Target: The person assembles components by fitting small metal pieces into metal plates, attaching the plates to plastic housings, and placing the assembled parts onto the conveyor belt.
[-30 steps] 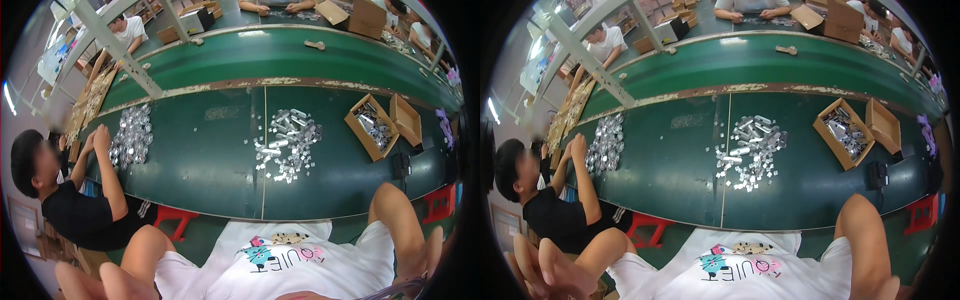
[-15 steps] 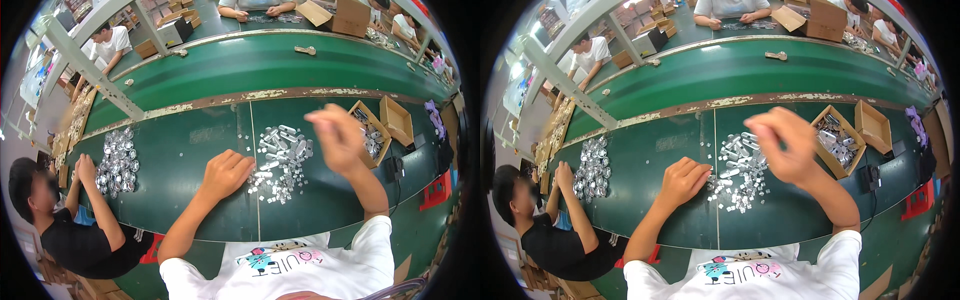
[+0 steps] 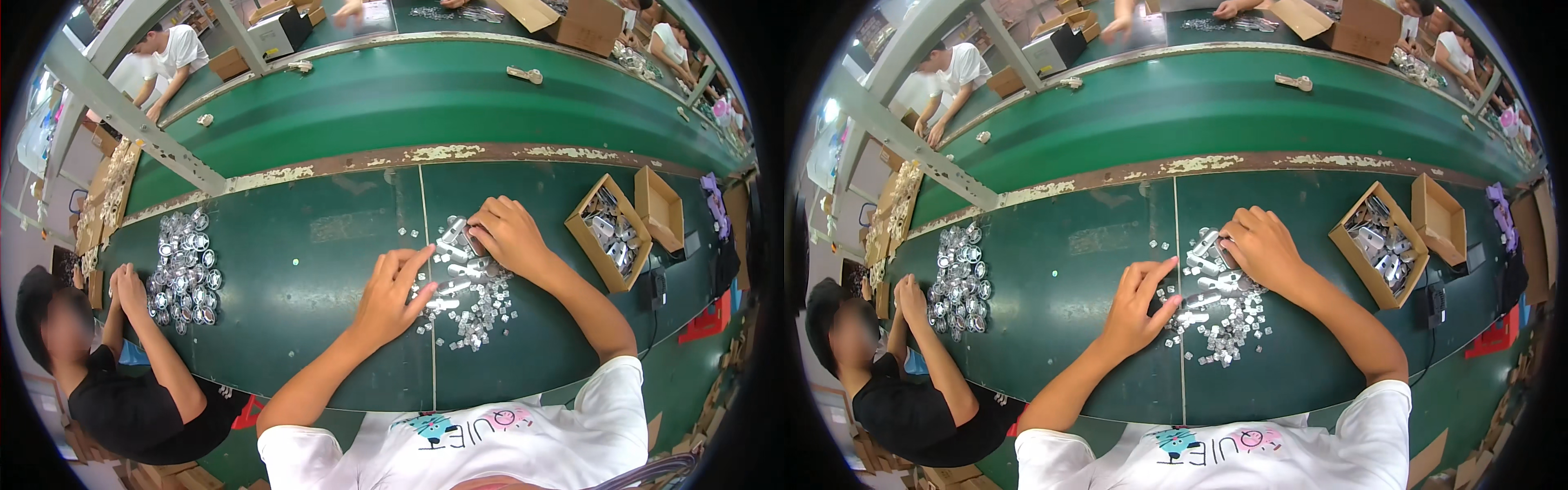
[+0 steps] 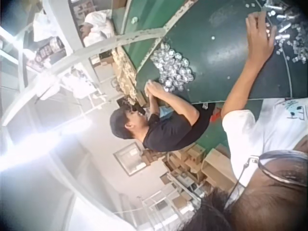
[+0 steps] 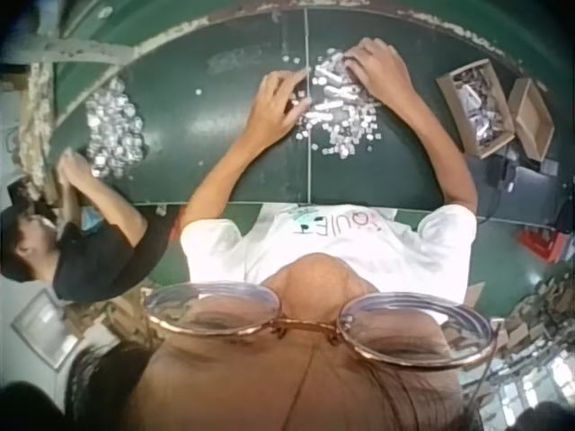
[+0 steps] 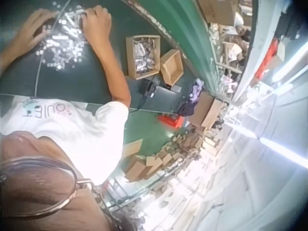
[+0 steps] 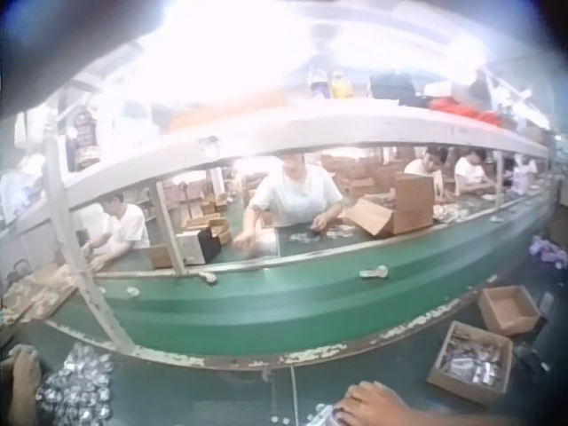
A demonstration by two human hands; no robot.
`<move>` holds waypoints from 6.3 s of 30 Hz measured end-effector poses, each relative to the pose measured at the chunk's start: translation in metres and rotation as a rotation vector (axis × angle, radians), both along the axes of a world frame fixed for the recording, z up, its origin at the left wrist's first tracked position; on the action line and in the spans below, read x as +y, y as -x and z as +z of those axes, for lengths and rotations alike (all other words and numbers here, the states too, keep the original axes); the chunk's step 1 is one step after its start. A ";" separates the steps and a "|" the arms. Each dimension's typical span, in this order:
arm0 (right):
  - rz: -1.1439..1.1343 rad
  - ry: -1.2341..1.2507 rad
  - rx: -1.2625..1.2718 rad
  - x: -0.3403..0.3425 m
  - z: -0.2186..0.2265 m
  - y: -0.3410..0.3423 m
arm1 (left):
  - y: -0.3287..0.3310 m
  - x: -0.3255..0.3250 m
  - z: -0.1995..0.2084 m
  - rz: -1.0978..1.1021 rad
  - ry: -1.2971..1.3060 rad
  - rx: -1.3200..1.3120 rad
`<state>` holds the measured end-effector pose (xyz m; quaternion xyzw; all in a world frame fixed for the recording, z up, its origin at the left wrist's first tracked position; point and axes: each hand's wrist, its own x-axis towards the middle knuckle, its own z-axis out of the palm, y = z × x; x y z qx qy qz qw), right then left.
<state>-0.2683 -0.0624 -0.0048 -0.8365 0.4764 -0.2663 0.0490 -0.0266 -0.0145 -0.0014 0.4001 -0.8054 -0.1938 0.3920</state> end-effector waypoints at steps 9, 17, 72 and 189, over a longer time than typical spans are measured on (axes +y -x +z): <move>-0.014 -0.055 -0.141 -0.002 -0.009 0.003 | 0.026 -0.034 0.014 -0.031 0.075 -0.219; -0.048 -0.358 -0.903 0.003 0.005 -0.012 | 0.055 -0.032 0.019 -0.050 -0.182 0.024; 0.366 -0.706 -0.938 -0.014 0.004 -0.100 | -0.045 -0.010 -0.004 0.284 -0.454 0.388; -0.040 -0.408 -0.507 -0.442 -0.053 -0.079 | -0.144 -0.030 0.005 0.092 -0.718 0.840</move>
